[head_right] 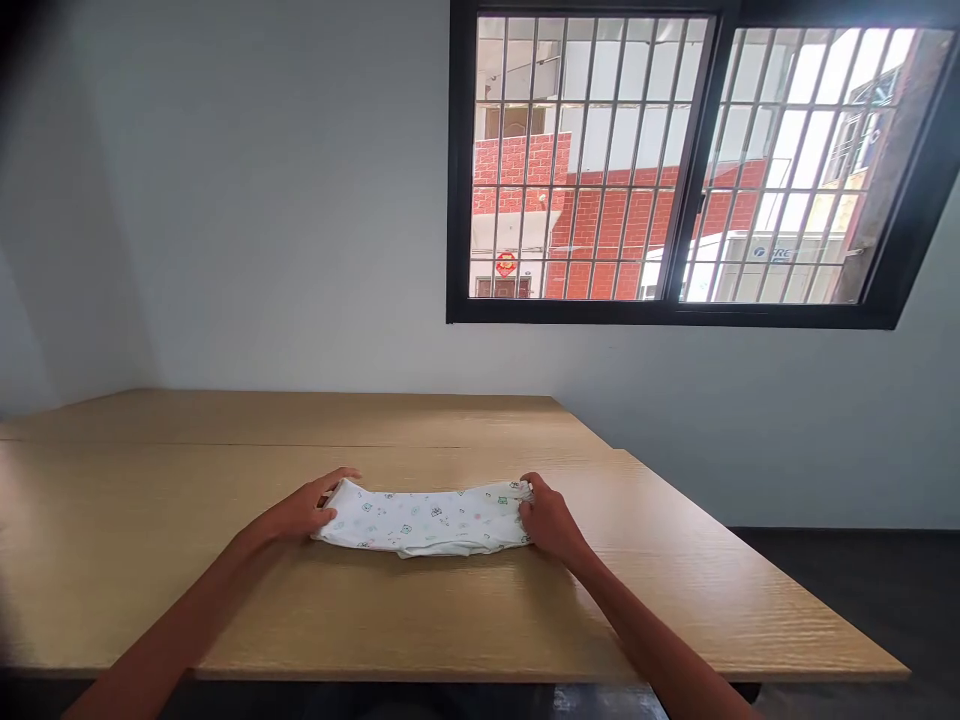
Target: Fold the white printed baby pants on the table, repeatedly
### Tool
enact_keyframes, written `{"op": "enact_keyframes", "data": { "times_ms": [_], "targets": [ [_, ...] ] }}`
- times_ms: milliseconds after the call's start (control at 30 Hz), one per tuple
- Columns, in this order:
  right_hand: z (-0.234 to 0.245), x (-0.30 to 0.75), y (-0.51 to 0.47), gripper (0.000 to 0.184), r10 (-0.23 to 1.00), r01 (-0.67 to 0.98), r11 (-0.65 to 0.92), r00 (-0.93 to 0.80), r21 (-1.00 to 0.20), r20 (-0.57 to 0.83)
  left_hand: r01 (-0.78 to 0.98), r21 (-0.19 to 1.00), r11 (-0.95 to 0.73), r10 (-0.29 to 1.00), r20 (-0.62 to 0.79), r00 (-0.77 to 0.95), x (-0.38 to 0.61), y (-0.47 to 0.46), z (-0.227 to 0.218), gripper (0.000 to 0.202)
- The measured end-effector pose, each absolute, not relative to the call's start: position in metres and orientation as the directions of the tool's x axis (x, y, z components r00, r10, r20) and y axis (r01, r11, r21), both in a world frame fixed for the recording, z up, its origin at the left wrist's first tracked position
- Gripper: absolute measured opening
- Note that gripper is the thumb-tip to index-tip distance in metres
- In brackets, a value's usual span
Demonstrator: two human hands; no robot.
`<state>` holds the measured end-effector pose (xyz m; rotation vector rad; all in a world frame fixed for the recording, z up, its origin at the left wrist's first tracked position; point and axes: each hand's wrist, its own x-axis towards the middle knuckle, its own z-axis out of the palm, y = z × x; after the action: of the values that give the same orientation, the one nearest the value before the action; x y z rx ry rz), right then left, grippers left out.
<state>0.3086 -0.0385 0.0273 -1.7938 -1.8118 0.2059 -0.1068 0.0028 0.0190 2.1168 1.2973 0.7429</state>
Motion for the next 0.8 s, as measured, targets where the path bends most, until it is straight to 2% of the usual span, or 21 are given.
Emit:
{"op": "enact_keyframes", "data": {
  "times_ms": [133, 333, 467, 567, 633, 700, 800],
  "targets": [
    [0.026, 0.306, -0.04, 0.036, 0.939, 0.885, 0.141, 0.023, -0.444, 0.345, 0.677, 0.591, -0.44, 0.896, 0.234, 0.378, -0.107, 0.005, 0.007, 0.036],
    [0.025, 0.302, -0.043, 0.037, 0.929, 0.921, 0.161, -0.02, -0.354, 0.371, 0.718, 0.527, -0.454, 0.891, 0.288, 0.351, -0.103, 0.009, 0.001, 0.038],
    [0.023, 0.301, -0.048, 0.042, 0.936, 0.98, 0.105, -0.04, -0.17, 0.351, 0.847, 0.393, -0.358, 0.932, 0.213, 0.295, -0.095, 0.0, 0.006, 0.041],
    [0.026, 0.294, -0.051, 0.046, 0.886, 0.996, 0.084, -0.09, 0.034, 0.455, 0.949, 0.205, -0.241, 0.952, 0.241, 0.189, -0.078, -0.011, 0.015, 0.038],
    [0.031, 0.28, -0.051, 0.043, 0.828, 0.988, 0.114, -0.15, 0.1, 0.54, 0.96, 0.108, -0.259, 0.931, 0.293, 0.218, -0.058, -0.018, 0.022, 0.036],
    [0.035, 0.256, -0.047, 0.035, 0.79, 0.972, 0.23, -0.217, 0.052, 0.573, 0.917, 0.109, -0.383, 0.9, 0.267, 0.344, -0.031, -0.022, 0.029, 0.036],
    [0.035, 0.214, -0.036, 0.032, 0.792, 0.876, 0.453, -0.309, -0.167, 0.526, 0.815, 0.222, -0.536, 0.844, 0.116, 0.524, 0.012, -0.021, 0.03, 0.049]
  ]
}}
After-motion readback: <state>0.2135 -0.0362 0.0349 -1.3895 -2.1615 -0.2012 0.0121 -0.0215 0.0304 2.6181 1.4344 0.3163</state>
